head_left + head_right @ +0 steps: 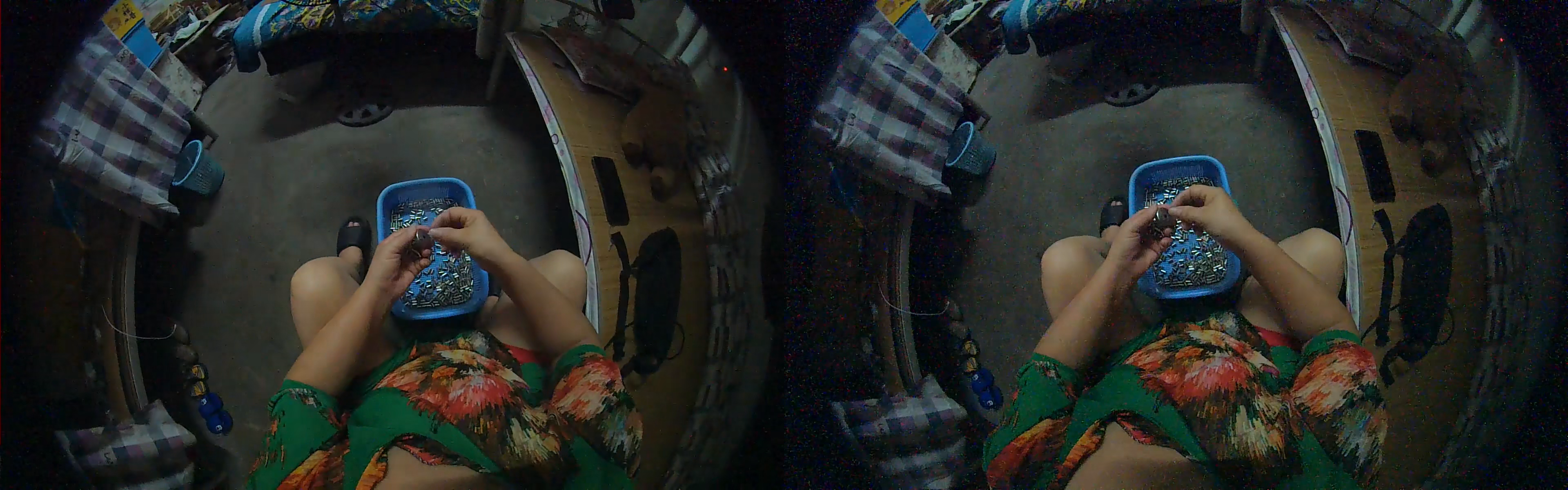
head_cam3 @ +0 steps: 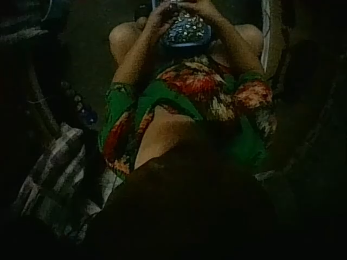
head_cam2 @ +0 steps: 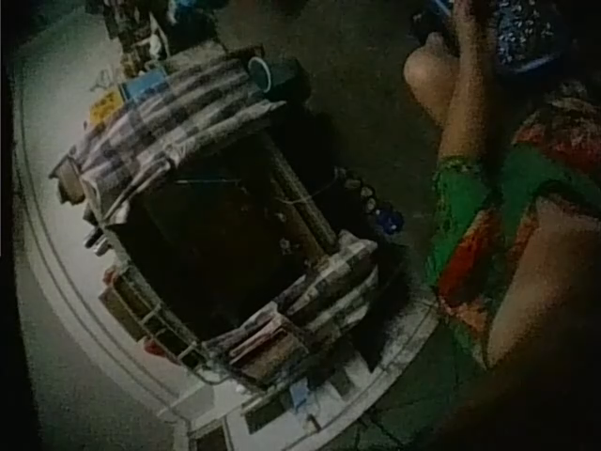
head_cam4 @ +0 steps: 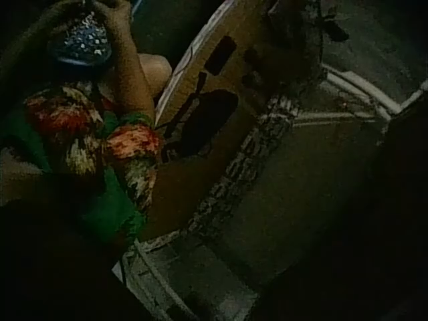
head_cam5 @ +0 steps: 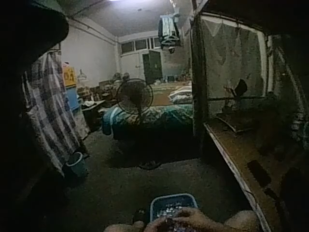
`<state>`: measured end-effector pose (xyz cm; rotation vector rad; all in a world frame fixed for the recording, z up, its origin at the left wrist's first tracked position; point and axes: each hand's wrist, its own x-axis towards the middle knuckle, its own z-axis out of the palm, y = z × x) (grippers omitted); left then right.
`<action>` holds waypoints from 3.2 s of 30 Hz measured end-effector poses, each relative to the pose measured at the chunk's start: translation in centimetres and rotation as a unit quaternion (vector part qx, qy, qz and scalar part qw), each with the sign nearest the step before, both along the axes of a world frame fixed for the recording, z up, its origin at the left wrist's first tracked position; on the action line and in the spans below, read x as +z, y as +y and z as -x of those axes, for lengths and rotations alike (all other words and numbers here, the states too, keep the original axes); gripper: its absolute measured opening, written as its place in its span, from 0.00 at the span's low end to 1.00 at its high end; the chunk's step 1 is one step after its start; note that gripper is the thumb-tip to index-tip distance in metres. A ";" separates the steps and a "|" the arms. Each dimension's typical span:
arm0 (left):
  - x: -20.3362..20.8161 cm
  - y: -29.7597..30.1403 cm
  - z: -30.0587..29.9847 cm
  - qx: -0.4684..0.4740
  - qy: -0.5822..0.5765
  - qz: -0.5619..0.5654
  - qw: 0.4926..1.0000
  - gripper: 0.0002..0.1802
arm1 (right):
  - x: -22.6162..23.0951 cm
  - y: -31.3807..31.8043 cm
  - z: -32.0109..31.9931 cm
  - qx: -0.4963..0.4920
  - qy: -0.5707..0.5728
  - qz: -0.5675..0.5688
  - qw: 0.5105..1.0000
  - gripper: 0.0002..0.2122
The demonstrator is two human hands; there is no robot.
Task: Sorting and inspecting small metal hardware components inside a blue plastic bin.
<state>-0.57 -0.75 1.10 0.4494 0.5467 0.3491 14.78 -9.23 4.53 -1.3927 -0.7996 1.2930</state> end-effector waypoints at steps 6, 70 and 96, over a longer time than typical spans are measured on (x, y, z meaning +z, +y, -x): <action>-0.3 0.0 0.0 -0.015 -0.002 -0.019 1.000 0.11 | -1.1 0.3 0.2 -0.008 -0.031 -0.022 0.999 0.06; 0.3 -0.2 -0.2 -0.059 -0.018 -0.021 0.998 0.07 | -1.2 0.0 0.0 0.025 0.297 0.015 0.954 0.07; 0.3 0.5 0.2 0.042 0.035 0.051 0.997 0.09 | -0.7 0.2 0.6 -0.041 0.107 -0.038 0.993 0.11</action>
